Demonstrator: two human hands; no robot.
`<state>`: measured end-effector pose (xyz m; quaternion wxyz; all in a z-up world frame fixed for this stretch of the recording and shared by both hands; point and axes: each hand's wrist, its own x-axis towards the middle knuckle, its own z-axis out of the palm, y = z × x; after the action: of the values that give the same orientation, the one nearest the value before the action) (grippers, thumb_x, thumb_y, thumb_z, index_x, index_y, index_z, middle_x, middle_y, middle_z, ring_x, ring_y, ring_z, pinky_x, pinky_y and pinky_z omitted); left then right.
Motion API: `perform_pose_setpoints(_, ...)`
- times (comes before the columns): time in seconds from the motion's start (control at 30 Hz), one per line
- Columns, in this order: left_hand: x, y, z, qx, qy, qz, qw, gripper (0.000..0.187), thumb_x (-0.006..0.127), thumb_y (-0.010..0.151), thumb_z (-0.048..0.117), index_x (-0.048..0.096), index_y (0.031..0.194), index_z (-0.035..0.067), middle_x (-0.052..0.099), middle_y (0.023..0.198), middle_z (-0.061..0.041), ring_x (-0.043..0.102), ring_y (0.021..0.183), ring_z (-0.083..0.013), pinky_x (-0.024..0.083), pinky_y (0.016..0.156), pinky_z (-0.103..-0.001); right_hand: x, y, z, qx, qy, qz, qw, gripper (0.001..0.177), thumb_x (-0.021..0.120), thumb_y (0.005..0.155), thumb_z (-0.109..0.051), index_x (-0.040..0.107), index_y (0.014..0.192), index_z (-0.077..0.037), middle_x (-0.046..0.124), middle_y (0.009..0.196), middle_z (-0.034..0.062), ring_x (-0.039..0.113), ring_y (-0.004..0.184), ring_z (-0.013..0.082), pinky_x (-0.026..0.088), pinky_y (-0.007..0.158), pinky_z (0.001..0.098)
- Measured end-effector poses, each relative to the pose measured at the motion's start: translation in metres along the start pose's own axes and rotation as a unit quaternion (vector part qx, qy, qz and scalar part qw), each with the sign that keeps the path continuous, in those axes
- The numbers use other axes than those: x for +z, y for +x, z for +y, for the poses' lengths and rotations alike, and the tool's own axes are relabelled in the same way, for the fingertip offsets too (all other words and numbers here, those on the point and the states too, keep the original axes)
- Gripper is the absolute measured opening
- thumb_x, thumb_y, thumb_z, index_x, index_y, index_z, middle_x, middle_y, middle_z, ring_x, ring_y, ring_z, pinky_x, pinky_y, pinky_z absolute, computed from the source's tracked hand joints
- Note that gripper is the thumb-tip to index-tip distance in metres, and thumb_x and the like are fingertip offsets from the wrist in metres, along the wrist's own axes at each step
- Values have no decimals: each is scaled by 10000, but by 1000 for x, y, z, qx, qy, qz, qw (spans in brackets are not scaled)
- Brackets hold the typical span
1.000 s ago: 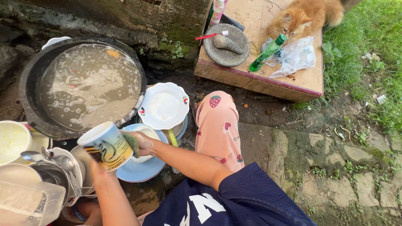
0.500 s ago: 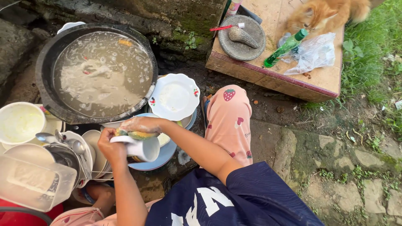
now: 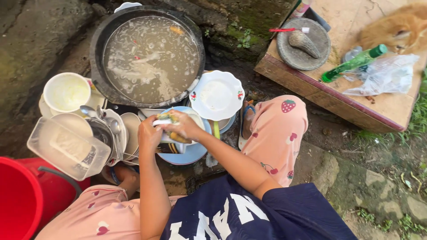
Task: Washing various plastic containers, plates, mugs, and glassware in a basin.
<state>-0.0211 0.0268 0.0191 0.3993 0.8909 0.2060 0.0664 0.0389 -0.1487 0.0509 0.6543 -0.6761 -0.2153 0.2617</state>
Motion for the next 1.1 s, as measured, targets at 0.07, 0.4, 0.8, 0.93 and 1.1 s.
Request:
perform_pose_setpoints(0.07, -5, 6, -22, -33, -136, -93, 986, 233, 714, 921, 167, 716, 1113, 34, 712, 896, -132, 673, 835, -285, 538, 752, -411, -9, -1, -13, 46, 104, 2, 994, 442, 779, 872, -321, 631, 1182, -43, 721, 1016, 117, 698, 871, 195, 574, 750, 306)
perform_pose_setpoints(0.4, 8, -18, 25, -10, -714, -185, 675, 1044, 822, 745, 585, 356, 1536, 86, 561, 1433, -63, 555, 1322, -226, 457, 1119, -410, -37, 10, 4, 34, 485, 83, 870, 269, 717, 981, -181, 565, 1165, -57, 607, 900, 62, 635, 802, 154, 568, 734, 282)
perform_pose_setpoints(0.8, -47, -10, 54, 78, -527, -147, 834, 1191, 958, 618, 410, 349, 1579, 59, 608, 1345, -121, 587, 1278, -220, 435, 1134, -339, -49, 0, -78, 158, 213, -22, 964, 235, 768, 855, -143, 632, 1022, -46, 679, 930, 48, 691, 808, 138, 625, 669, 324)
perform_pose_setpoints(0.93, -34, -7, 59, 78, -504, -151, 847, 1215, 965, 613, 451, 341, 1578, 58, 571, 1379, -88, 555, 1303, -215, 410, 1137, -336, -47, 4, -45, 165, 254, 68, 951, 216, 761, 872, -169, 631, 999, -54, 675, 895, 41, 688, 771, 132, 616, 640, 320)
perform_pose_setpoints(1.1, 49, 6, 13, 34, -488, 58, 870, 999, 689, 883, 721, 402, 1555, 41, 552, 1445, -106, 549, 1350, -235, 409, 1176, -339, -48, 5, -26, 20, 321, 175, 931, 204, 755, 930, -111, 562, 870, -88, 653, 844, 44, 629, 712, 124, 530, 591, 275)
